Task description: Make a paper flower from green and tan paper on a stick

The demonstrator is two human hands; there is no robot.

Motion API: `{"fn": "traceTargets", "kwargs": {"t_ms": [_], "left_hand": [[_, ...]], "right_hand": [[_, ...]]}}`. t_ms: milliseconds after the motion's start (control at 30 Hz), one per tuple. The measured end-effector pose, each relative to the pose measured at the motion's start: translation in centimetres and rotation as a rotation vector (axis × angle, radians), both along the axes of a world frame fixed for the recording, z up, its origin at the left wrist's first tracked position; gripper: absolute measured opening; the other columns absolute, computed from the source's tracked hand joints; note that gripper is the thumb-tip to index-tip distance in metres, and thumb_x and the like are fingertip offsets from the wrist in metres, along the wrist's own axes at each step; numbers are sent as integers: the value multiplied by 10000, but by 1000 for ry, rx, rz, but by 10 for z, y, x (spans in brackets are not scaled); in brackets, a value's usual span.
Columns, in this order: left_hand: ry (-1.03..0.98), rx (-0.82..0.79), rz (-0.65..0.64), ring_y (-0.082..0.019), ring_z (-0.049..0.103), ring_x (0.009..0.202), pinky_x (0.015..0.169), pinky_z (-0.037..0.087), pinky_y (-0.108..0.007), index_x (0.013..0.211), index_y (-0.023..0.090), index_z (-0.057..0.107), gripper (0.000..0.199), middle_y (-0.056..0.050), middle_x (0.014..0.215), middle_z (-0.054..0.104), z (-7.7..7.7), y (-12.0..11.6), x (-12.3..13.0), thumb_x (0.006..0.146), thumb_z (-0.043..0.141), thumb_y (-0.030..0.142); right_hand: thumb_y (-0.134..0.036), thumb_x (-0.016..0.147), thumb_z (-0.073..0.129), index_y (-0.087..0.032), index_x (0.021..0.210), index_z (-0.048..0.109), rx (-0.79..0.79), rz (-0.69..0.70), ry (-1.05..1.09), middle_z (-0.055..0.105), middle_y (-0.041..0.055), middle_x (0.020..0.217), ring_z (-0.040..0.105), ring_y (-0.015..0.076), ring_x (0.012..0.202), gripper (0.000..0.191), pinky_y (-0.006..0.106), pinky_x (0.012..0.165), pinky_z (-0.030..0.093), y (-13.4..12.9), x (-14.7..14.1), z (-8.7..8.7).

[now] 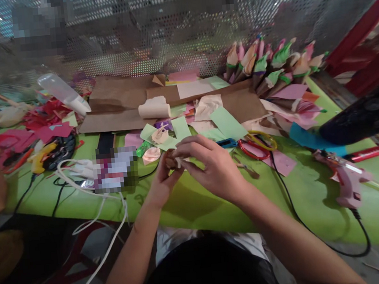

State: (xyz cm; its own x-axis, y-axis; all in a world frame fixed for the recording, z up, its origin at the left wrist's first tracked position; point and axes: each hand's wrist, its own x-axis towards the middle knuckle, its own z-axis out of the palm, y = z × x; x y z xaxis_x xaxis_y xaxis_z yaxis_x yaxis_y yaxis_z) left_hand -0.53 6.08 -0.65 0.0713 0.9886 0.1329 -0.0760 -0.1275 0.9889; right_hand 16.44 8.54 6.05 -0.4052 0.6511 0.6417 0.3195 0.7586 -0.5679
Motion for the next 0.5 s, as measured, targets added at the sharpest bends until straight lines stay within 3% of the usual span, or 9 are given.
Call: {"fn": "traceTargets", "kwargs": {"t_ms": [200,500], "left_hand": [[37,23,-38,-202,565,1084,994,464,-334,1177,230,551,392,-37,1112,625,1,0,3,863,687,421],[204,112,19,-219,552,1098,997,420,-343,1183,219,544,316,-63,1134,594,-1,-1,0,882,630,260]], "right_hand": [[-166,913,652,-217,922,686,0,-135,-70,717,36,868,679,194,796,61,326,710,497,2,-2,-7],[-203,936,608,-201,890,741,127,-249,-191,673,77,873,611,219,796,141,354,698,456,-4,-9,-15]]}}
